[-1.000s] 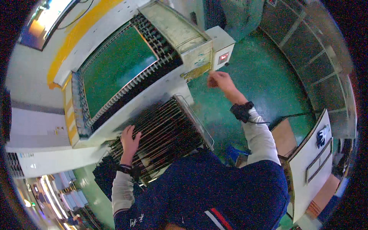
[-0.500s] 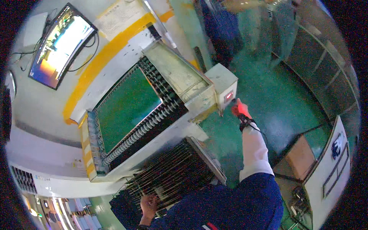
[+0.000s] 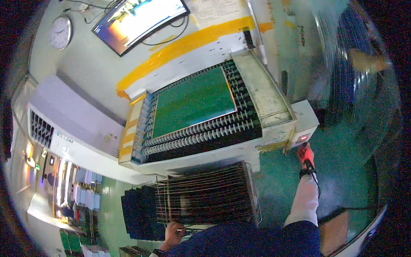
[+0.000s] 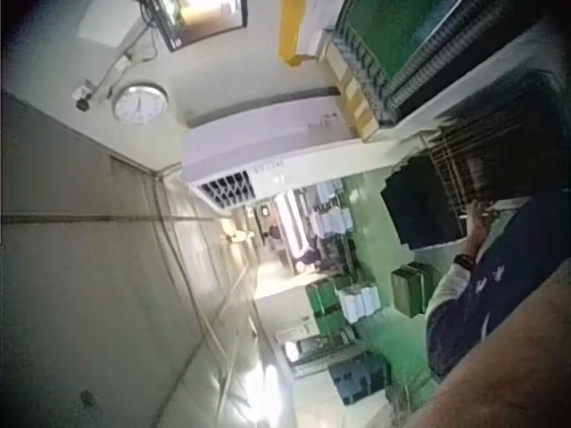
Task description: Loading green circuit boards into a processing machine and placing them back onto a rack.
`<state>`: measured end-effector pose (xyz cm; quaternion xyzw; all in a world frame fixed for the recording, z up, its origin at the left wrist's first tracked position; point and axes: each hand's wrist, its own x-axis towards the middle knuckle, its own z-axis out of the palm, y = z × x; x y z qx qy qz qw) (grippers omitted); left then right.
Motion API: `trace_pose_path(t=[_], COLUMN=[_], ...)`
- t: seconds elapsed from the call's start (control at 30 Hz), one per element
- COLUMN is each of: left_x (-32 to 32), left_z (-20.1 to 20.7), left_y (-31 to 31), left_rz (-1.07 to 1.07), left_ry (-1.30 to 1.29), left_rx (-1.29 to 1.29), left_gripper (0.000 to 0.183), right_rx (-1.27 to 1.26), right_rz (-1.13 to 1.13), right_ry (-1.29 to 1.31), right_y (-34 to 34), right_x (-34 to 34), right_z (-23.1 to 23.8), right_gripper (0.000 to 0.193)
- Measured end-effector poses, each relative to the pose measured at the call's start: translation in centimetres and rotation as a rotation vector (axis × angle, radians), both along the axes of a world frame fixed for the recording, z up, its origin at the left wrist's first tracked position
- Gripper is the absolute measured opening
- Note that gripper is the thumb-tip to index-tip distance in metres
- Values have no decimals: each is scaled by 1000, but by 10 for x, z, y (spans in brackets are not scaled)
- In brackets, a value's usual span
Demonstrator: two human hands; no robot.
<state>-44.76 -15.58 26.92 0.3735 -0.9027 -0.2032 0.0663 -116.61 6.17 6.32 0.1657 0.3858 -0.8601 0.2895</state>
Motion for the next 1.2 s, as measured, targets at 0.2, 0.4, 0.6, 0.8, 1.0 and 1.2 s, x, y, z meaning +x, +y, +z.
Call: trace_pose_path(t=[0.2,0.4,0.6,0.8,1.0,1.2], left_x=[2,-15,0,-6,-19,-5], left_z=[-4,9,-2,-12,-11,-20], left_y=[11,16,33,22,13,28], left_rz=[110,121,155,85,61,47], left_ry=[17,-56,-126,-55,-67,-147], left_rx=[-31,-118,-206,-186,-148,-119], left_gripper=[28,28,29,23,14,24], right_rx=[35,0,38,21,-208,175], right_rz=[-75,-78,-66,11,164,-45], right_ry=[-80,23,-54,-26,237,27], right_y=[-1,17,-13,2,35,-11], right_x=[-8,-30,1,-26,-45,10], right_z=[-12,-59,-16,-48,-76,8], right_gripper=[47,32,36,24,22,27])
